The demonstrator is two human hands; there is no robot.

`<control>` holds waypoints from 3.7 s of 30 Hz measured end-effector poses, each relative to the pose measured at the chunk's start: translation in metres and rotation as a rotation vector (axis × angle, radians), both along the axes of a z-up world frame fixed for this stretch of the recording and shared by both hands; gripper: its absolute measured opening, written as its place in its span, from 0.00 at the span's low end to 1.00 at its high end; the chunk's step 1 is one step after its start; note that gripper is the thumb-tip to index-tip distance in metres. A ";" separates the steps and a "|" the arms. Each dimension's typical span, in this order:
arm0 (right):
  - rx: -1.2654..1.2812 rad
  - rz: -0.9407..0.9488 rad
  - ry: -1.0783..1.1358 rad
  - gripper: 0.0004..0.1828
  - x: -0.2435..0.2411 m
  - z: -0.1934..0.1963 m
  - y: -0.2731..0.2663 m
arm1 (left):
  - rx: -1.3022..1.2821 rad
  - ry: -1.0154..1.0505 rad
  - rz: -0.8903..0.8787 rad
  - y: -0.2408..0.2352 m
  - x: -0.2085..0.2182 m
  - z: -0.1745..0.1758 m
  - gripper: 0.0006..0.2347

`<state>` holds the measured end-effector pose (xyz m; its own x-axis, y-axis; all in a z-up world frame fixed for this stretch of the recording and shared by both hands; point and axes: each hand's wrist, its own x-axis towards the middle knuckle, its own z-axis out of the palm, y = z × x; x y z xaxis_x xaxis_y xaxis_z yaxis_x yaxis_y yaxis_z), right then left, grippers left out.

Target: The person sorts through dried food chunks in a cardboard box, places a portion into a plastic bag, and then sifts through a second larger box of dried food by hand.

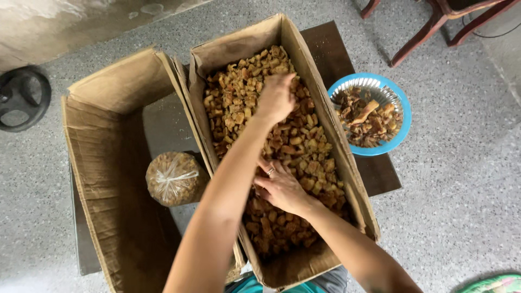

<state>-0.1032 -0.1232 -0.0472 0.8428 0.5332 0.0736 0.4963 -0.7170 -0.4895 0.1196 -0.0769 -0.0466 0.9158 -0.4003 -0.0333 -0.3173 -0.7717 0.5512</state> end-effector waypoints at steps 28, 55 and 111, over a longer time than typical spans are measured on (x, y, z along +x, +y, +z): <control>-0.080 -0.267 0.382 0.38 0.030 0.025 -0.041 | 0.006 0.497 -0.086 0.070 -0.078 0.088 0.22; 1.472 -0.411 0.748 0.20 0.034 0.007 -0.088 | -0.360 0.193 0.186 0.095 -0.144 0.031 0.16; 1.681 -0.705 0.833 0.10 0.024 -0.039 -0.066 | -0.452 0.067 0.105 0.000 -0.175 -0.005 0.21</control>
<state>-0.0794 -0.1890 -0.0866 0.9190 -0.0164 -0.3939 -0.2760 0.6869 -0.6723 -0.0557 -0.0770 -0.0512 0.9539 -0.2935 0.0629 -0.2026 -0.4753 0.8562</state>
